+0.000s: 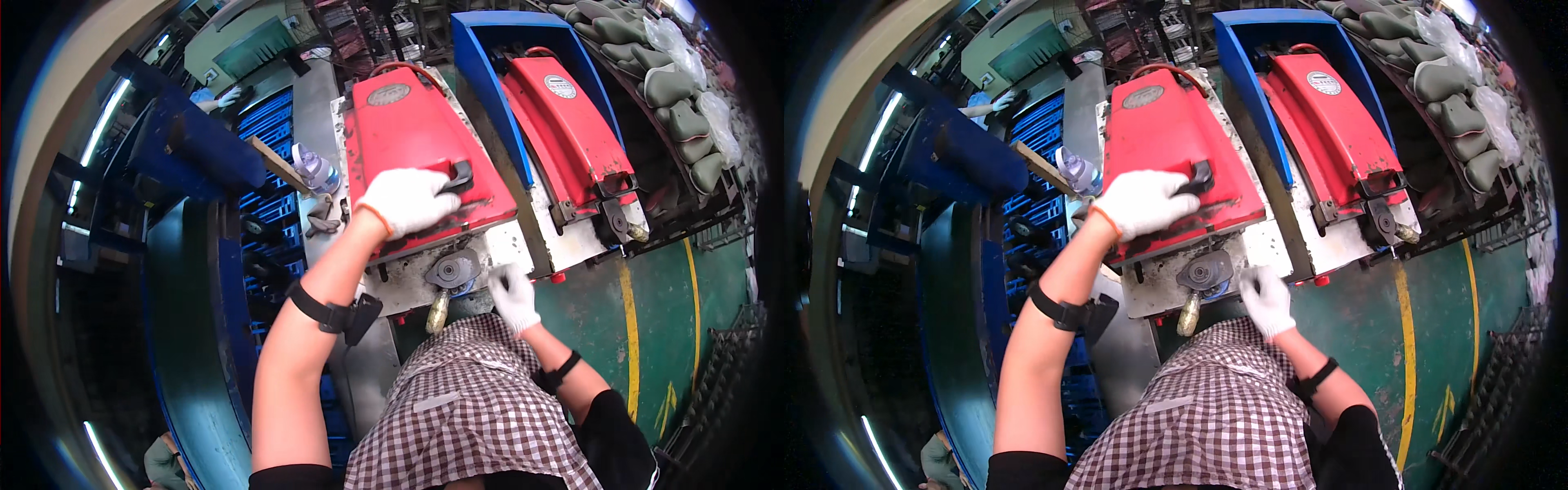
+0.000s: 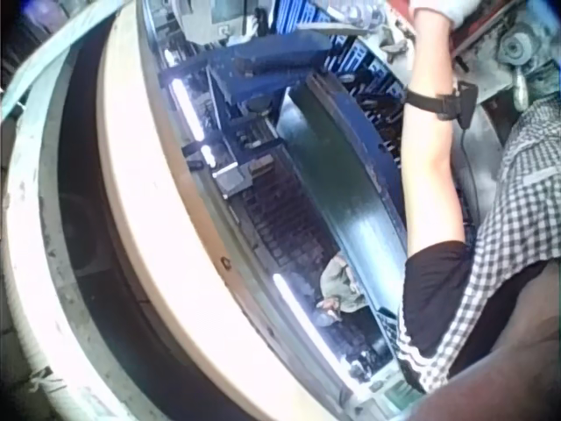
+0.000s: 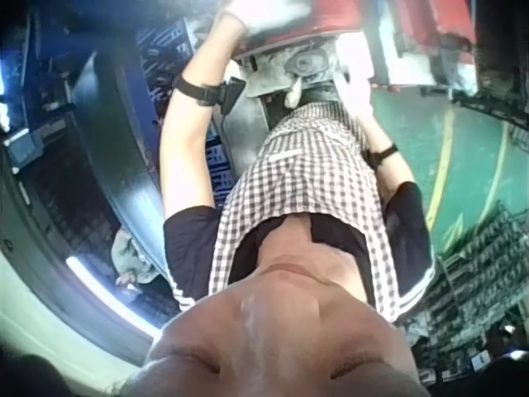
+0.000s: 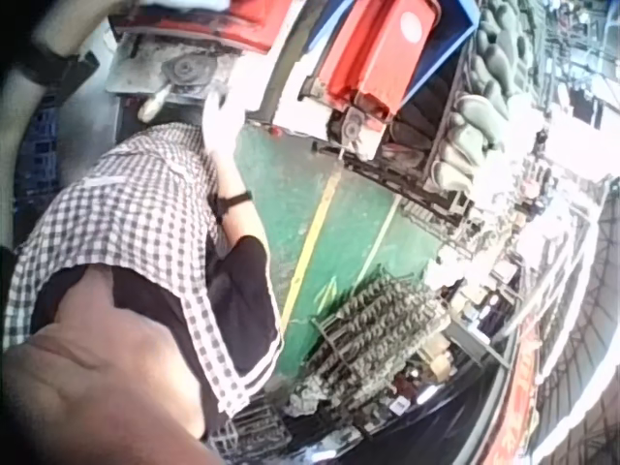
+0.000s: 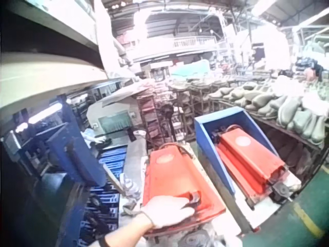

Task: Placing shoe uppers with lasts into a heat press machine for bonding and then moving them to a conveyor.

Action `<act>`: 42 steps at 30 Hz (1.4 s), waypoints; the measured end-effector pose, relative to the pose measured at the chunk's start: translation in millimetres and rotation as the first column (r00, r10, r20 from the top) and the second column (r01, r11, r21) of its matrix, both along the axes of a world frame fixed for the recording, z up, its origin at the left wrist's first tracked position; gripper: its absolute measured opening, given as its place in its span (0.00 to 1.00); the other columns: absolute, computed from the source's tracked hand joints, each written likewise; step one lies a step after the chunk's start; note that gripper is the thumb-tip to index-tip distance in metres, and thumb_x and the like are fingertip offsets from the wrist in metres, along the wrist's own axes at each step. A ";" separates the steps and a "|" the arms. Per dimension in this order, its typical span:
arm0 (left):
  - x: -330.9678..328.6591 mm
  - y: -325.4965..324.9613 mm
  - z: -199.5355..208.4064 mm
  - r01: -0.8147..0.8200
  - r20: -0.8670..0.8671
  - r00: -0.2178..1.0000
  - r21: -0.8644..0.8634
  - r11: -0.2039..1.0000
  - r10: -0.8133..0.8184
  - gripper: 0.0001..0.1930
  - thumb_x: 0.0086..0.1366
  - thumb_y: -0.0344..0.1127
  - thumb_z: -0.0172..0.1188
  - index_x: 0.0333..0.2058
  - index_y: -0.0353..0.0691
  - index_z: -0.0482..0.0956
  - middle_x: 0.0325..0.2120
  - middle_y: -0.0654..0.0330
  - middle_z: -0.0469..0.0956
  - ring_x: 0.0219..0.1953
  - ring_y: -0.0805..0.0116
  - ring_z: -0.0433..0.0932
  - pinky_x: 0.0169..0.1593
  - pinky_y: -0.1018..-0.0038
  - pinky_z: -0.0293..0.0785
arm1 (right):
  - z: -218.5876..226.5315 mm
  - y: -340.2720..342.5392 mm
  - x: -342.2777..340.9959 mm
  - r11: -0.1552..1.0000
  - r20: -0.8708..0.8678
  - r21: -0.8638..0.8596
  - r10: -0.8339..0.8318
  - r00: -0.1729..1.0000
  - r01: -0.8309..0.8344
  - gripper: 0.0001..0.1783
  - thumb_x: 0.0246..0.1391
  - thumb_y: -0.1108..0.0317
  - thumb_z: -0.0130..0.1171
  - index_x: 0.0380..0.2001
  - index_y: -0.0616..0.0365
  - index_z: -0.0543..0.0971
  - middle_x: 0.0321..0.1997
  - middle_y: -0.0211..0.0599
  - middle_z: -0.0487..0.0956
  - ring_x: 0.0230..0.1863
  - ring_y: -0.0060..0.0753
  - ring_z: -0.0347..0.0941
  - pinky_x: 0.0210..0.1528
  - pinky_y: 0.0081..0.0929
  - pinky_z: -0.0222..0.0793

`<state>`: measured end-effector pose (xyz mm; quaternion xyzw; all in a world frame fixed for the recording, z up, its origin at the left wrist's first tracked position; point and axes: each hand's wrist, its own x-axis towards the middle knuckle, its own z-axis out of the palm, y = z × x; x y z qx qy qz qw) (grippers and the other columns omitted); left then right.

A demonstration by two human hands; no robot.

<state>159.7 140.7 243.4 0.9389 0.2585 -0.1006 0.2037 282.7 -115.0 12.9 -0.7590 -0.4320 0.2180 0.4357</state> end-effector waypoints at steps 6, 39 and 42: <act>-4.3 -37.2 -88.9 -0.030 0.088 0.996 0.105 0.994 0.021 0.20 0.71 0.56 0.53 0.39 0.44 0.80 0.31 0.47 0.84 0.38 0.45 0.84 0.44 0.51 0.77 | -19.0 -28.8 -11.1 0.723 -0.849 -0.242 0.165 0.502 -0.647 0.32 0.64 0.54 0.65 0.66 0.57 0.74 0.51 0.39 0.83 0.47 0.30 0.80 0.51 0.31 0.78; 211.4 -154.2 -114.9 -0.100 0.728 0.678 -0.045 0.994 0.101 0.22 0.56 0.34 0.69 0.51 0.41 0.81 0.52 0.51 0.79 0.55 0.50 0.78 0.59 0.58 0.74 | 48.5 -117.5 310.2 0.814 0.429 -0.447 -0.168 0.888 0.370 0.26 0.66 0.44 0.51 0.55 0.48 0.79 0.41 0.51 0.86 0.45 0.57 0.83 0.49 0.52 0.76; 251.7 -158.1 -117.4 0.032 0.765 0.642 0.053 0.998 -0.061 0.25 0.54 0.33 0.68 0.53 0.39 0.79 0.53 0.49 0.79 0.56 0.47 0.78 0.59 0.57 0.74 | 52.7 -138.7 259.9 0.795 0.200 -0.565 -0.128 0.971 0.221 0.45 0.63 0.48 0.55 0.77 0.49 0.52 0.43 0.56 0.85 0.45 0.61 0.83 0.51 0.50 0.77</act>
